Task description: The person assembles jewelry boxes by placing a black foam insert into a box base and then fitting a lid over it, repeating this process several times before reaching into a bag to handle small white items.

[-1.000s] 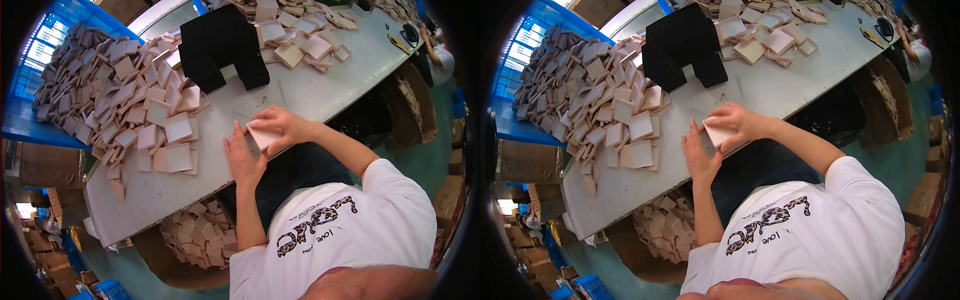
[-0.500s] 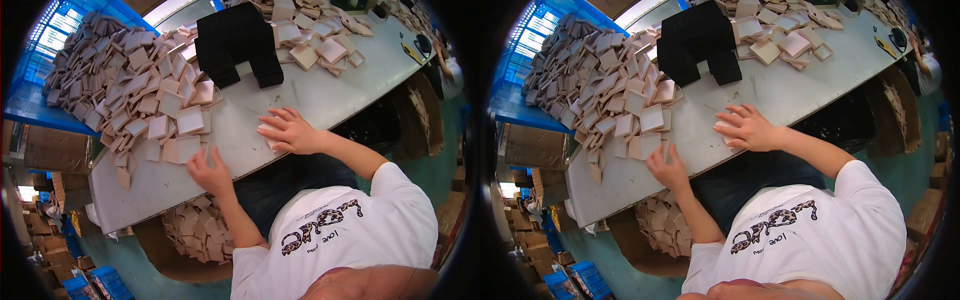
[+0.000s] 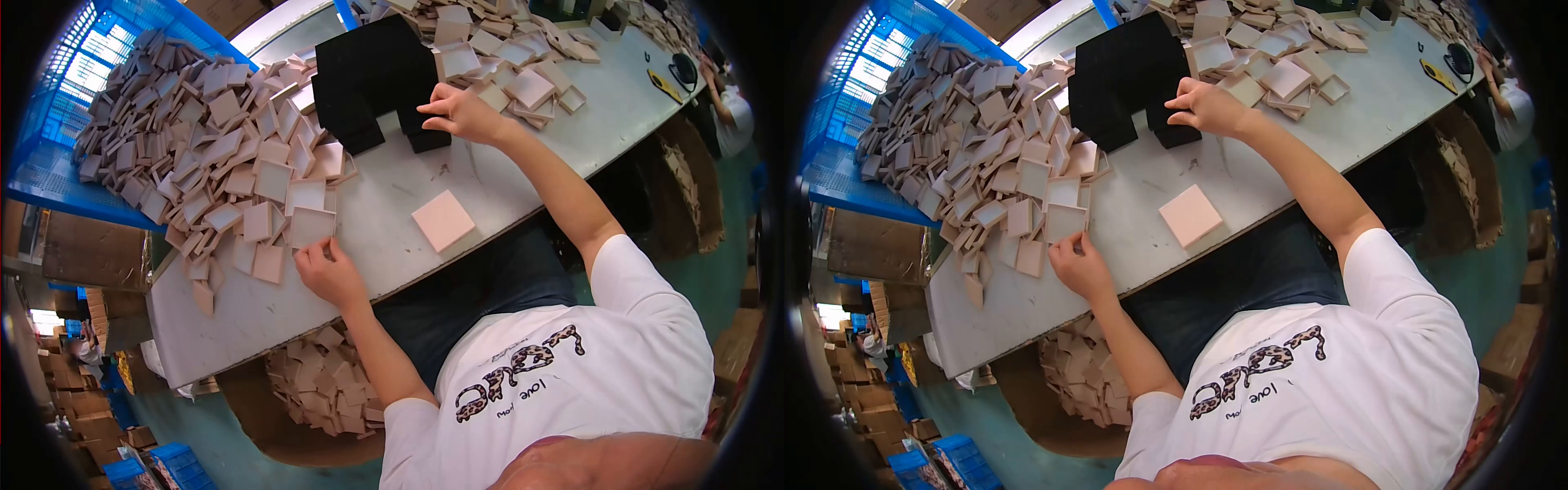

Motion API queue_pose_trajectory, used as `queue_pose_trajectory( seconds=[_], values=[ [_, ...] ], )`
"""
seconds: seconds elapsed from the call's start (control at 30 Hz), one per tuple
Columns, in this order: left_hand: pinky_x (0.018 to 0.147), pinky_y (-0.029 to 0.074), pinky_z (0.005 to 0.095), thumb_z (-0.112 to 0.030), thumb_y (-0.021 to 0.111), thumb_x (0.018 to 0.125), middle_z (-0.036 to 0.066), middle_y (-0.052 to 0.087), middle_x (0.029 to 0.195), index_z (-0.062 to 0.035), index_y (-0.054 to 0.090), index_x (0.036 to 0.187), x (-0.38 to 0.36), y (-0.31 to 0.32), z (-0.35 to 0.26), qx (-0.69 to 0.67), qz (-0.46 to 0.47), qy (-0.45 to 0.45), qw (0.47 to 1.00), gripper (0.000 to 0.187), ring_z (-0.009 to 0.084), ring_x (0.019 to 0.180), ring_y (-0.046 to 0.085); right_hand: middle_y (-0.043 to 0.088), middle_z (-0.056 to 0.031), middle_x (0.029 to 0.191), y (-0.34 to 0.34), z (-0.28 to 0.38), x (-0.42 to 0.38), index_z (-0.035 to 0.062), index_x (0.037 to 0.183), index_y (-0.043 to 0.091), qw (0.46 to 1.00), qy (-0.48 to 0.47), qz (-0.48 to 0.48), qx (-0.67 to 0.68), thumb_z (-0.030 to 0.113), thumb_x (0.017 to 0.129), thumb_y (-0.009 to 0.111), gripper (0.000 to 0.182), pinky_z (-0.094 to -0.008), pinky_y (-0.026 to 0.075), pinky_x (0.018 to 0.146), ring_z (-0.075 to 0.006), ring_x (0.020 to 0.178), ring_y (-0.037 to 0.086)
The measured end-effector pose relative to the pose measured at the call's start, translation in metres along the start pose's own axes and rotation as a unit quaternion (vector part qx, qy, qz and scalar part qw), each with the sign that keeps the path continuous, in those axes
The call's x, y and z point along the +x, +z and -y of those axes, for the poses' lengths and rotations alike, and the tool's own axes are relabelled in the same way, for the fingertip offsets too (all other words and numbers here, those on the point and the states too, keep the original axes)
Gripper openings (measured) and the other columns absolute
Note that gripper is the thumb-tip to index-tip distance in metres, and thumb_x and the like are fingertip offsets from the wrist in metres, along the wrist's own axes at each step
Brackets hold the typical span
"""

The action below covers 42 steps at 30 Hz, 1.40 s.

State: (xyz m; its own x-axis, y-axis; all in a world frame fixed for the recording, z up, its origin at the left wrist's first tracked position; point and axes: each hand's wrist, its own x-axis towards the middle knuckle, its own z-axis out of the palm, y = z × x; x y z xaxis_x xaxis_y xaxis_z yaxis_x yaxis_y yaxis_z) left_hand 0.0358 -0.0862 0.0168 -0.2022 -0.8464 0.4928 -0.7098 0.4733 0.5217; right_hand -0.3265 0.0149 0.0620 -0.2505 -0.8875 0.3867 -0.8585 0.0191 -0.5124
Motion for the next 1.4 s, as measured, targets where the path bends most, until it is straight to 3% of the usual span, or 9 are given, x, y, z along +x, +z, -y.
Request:
queue_pose_trajectory(
  seconds=[0.1,0.33,0.47,0.6,0.8,1.0,1.17,1.27,1.4],
  values=[
    [0.090,0.052,0.0440,-0.006,0.082,0.086,0.008,0.060,0.110,-0.0096,0.076,0.094,0.008,0.000,-0.010,-0.113,-0.007,-0.064,0.992,0.011,0.0295,0.104,0.063,0.063,-0.0109,0.104,0.006,0.001,-0.001,0.0069,0.113,0.080,0.996,-0.050,-0.033,-0.062,0.031,0.100,0.074,0.028,-0.0419,0.057,0.082,-0.0307,0.093,0.068],
    [0.124,0.030,0.0541,-0.007,0.088,0.080,0.025,0.042,0.159,-0.0079,0.072,0.088,-0.054,-0.017,-0.106,-0.212,0.149,0.279,0.925,0.017,0.0474,0.152,0.036,0.062,-0.0111,0.099,0.007,-0.001,0.005,0.0068,0.118,0.077,0.995,-0.059,-0.050,-0.068,0.020,0.099,0.074,0.023,-0.0409,0.056,0.075,-0.0308,0.085,0.068],
    [0.122,0.034,0.0568,-0.011,0.092,0.076,0.029,0.043,0.158,-0.0070,0.062,0.088,-0.077,0.017,-0.089,-0.221,0.233,0.238,0.916,0.033,0.0518,0.147,0.040,0.064,-0.0090,0.102,-0.007,0.019,-0.012,0.0084,0.116,0.075,0.972,-0.140,-0.185,-0.036,0.013,0.094,0.079,0.023,-0.0387,0.058,0.072,-0.0290,0.084,0.069],
    [0.112,0.042,0.0541,-0.017,0.096,0.073,0.023,0.054,0.147,-0.0062,0.064,0.113,-0.068,0.020,-0.083,-0.263,0.253,0.213,0.906,0.052,0.0450,0.133,0.052,0.063,-0.0068,0.099,-0.021,0.054,-0.071,0.0117,0.120,0.075,0.940,-0.213,-0.265,-0.021,0.002,0.088,0.083,0.035,-0.0346,0.056,0.066,-0.0228,0.078,0.066],
    [0.114,0.041,0.0516,-0.025,0.099,0.071,0.017,0.062,0.141,-0.0062,0.029,0.164,-0.068,0.022,-0.090,-0.255,0.230,0.190,0.919,0.117,0.0398,0.129,0.057,0.066,-0.0071,0.099,-0.002,0.069,-0.142,0.0090,0.110,0.077,0.968,-0.246,-0.020,0.045,0.002,0.080,0.078,0.031,-0.0363,0.057,0.067,-0.0249,0.084,0.068],
    [0.122,0.031,0.0599,-0.032,0.096,0.076,0.018,0.060,0.148,-0.0064,0.021,0.168,-0.074,0.025,-0.090,-0.243,0.221,0.192,0.925,0.122,0.0386,0.132,0.059,0.067,-0.0044,0.097,0.009,0.073,-0.133,0.0092,0.107,0.076,0.981,-0.195,0.008,0.012,0.006,0.082,0.079,0.025,-0.0387,0.056,0.079,-0.0250,0.095,0.067],
    [0.124,0.029,0.0621,-0.034,0.091,0.080,0.016,0.057,0.149,-0.0166,0.044,0.161,-0.071,0.022,-0.091,-0.169,0.242,0.237,0.925,0.096,0.0372,0.135,0.057,0.073,-0.0059,0.110,0.006,0.063,-0.130,0.0107,0.115,0.077,0.976,-0.200,0.029,0.078,0.017,0.091,0.081,0.025,-0.0398,0.052,0.100,-0.0271,0.115,0.068],
    [0.124,0.029,0.0621,-0.035,0.090,0.081,0.015,0.055,0.149,-0.0224,0.059,0.152,-0.068,0.020,-0.093,-0.155,0.262,0.244,0.921,0.078,0.0360,0.136,0.055,0.072,-0.0103,0.121,-0.019,0.039,-0.136,0.0097,0.121,0.075,0.988,-0.009,-0.080,0.132,0.018,0.091,0.082,0.032,-0.0455,0.047,0.108,-0.0306,0.123,0.065],
    [0.124,0.030,0.0606,-0.036,0.089,0.082,0.017,0.055,0.147,-0.0228,0.065,0.147,-0.067,0.018,-0.096,-0.160,0.253,0.253,0.920,0.071,0.0355,0.132,0.055,0.064,-0.0097,0.118,-0.051,-0.029,-0.132,0.0080,0.119,0.068,0.897,0.102,-0.235,-0.361,0.013,0.087,0.081,0.035,-0.0465,0.049,0.101,-0.0340,0.114,0.061]
  ],
)
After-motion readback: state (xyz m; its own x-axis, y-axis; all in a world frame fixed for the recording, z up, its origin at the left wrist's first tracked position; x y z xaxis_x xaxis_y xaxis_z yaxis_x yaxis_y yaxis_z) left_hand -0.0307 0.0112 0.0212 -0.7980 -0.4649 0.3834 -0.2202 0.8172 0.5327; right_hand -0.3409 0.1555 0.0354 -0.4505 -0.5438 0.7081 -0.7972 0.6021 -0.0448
